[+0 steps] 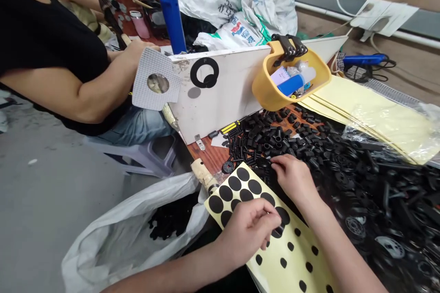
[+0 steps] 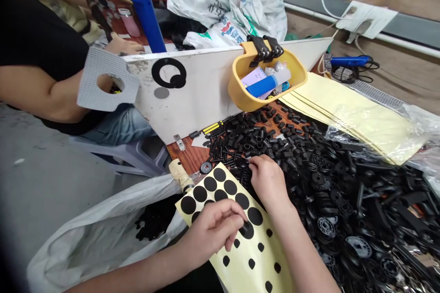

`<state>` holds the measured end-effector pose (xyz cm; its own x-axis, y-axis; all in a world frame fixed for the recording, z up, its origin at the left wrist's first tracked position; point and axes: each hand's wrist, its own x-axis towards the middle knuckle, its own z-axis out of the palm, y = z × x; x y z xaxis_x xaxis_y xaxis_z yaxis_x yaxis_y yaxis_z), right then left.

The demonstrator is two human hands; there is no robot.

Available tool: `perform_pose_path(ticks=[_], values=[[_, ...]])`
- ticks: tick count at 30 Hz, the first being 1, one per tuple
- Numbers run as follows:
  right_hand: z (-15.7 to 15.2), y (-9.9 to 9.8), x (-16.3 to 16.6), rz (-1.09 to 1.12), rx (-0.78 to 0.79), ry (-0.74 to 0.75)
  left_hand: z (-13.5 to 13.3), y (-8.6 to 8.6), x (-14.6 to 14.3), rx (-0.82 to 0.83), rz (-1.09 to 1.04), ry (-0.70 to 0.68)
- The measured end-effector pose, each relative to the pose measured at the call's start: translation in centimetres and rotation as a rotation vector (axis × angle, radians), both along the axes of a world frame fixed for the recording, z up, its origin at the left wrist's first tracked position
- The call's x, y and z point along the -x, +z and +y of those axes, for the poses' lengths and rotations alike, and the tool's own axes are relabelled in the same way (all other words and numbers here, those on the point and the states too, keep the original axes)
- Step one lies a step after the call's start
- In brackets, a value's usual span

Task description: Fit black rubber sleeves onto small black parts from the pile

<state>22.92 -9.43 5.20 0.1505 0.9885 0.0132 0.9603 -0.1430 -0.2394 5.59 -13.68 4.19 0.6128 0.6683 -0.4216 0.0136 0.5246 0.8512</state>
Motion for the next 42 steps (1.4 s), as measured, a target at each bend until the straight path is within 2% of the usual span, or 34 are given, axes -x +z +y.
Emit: perform_pose_path(ticks=[3,9,14,17,21,23,27,29,31,33,35,39,42], values=[[1.6,-0.1,0.7,-0.122,0.094,0.073,-0.4,-1.2,-1.0,-0.051,0.071,-0.051],[1.8,0.4,0.3,-0.268,0.194,0.233,-1.2,-3.2,-1.3,-0.179,0.089,-0.029],[3.0,-0.3,-0.8,-0.256,0.168,0.392,-0.9,-4.0,-1.8,0.005,0.05,-0.003],[3.0,-0.3,-1.5,-0.23,0.106,0.414,-0.2,-3.7,-2.0,0.09,-0.013,0.028],[0.1,1.0,-2.7,-0.18,-0.014,0.248,0.2,-2.2,-1.3,0.107,-0.189,0.119],[-2.8,2.3,-3.0,-0.025,-0.133,0.149,0.3,-1.1,-0.8,0.132,-0.271,0.116],[-9.2,4.5,-1.3,0.557,-0.39,-0.048,0.5,0.5,-0.7,0.302,-0.486,-0.013],[-11.9,4.8,0.2,0.742,-0.441,-0.18,0.3,0.7,-1.0,0.421,-0.56,-0.1],[-13.9,4.6,1.6,0.818,-0.55,-0.294,-0.2,0.6,-1.5,0.518,-0.598,-0.166],[-15.2,4.1,2.7,0.786,-0.703,-0.335,-0.9,0.2,-2.0,0.569,-0.613,-0.206],[-15.9,3.7,3.5,0.668,-0.799,-0.283,-1.6,-0.1,-2.3,0.577,-0.614,-0.223],[-16.6,3.4,3.9,0.258,-0.768,-0.001,-2.5,-0.1,-2.7,0.505,-0.572,-0.232],[-17.0,3.1,3.6,0.102,-0.751,0.062,-3.1,0.2,-2.7,0.335,-0.489,-0.148]])
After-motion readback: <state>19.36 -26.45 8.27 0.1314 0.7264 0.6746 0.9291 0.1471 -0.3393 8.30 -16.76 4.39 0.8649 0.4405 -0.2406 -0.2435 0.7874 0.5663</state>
